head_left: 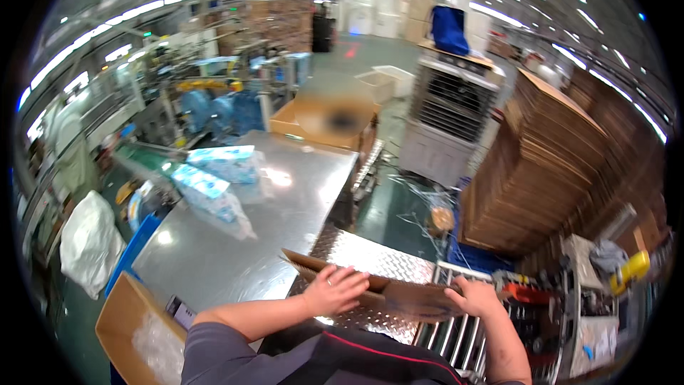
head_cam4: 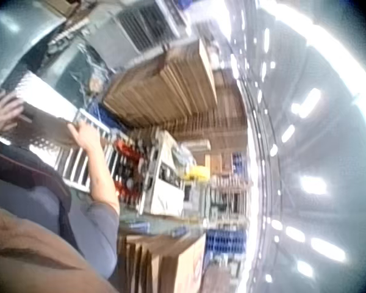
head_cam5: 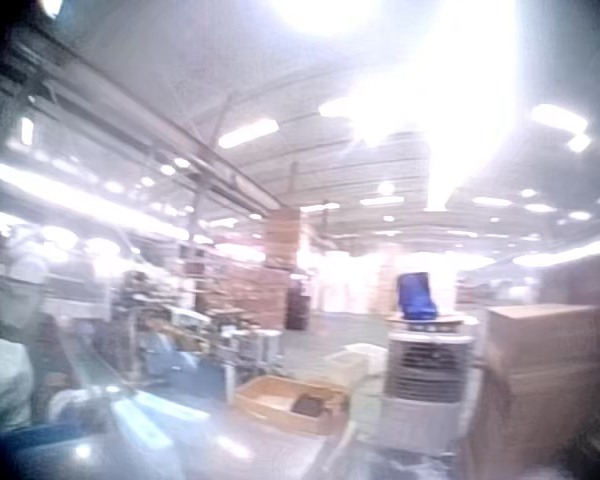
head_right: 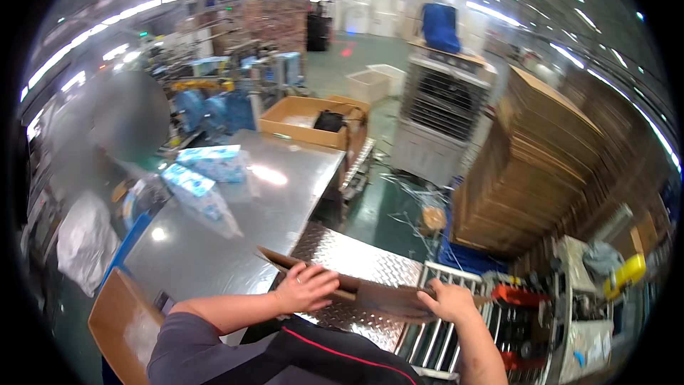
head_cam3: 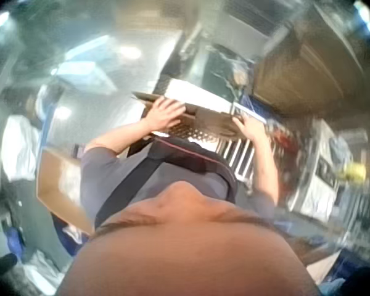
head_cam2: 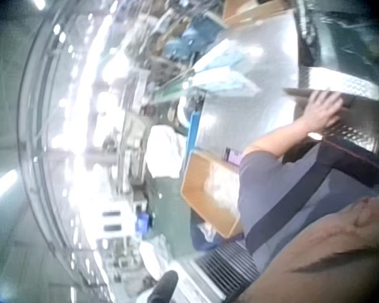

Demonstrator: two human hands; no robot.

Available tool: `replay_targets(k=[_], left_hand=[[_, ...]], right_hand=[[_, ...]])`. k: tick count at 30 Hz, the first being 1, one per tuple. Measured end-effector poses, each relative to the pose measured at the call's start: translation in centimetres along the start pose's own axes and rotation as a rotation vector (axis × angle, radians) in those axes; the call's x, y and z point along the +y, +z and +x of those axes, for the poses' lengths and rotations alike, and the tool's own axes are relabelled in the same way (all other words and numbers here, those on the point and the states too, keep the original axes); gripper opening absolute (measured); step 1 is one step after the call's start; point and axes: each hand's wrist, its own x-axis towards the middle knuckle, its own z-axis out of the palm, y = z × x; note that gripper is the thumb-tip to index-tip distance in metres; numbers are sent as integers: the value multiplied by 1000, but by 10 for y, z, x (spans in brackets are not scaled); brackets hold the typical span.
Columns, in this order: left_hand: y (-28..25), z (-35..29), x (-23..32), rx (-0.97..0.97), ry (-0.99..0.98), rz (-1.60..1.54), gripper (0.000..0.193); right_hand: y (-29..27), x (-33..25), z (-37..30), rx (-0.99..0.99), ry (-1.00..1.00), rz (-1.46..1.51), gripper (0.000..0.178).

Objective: The person places items into cardboard boxes, carries a full box to a taping machine, and repeats the process with more boxes and items.

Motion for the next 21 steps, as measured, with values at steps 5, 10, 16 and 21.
replay_targets(k=[5, 10, 16, 21], left_hand=[[-1, -15, 30, 188, -89, -228, 26], [-12, 100, -21, 75, 84, -666, 30], [145, 47, 99, -1000, 256, -843, 36], [25, 90, 64, -1106, 46, -1621, 85]], right_hand=[[6, 33, 30, -38, -66, -80, 54], [-41, 65, 19, 91, 76, -270, 79], [28, -7, 61, -174, -403, -186, 69], [216, 77, 142, -790, -409, 11, 65]])
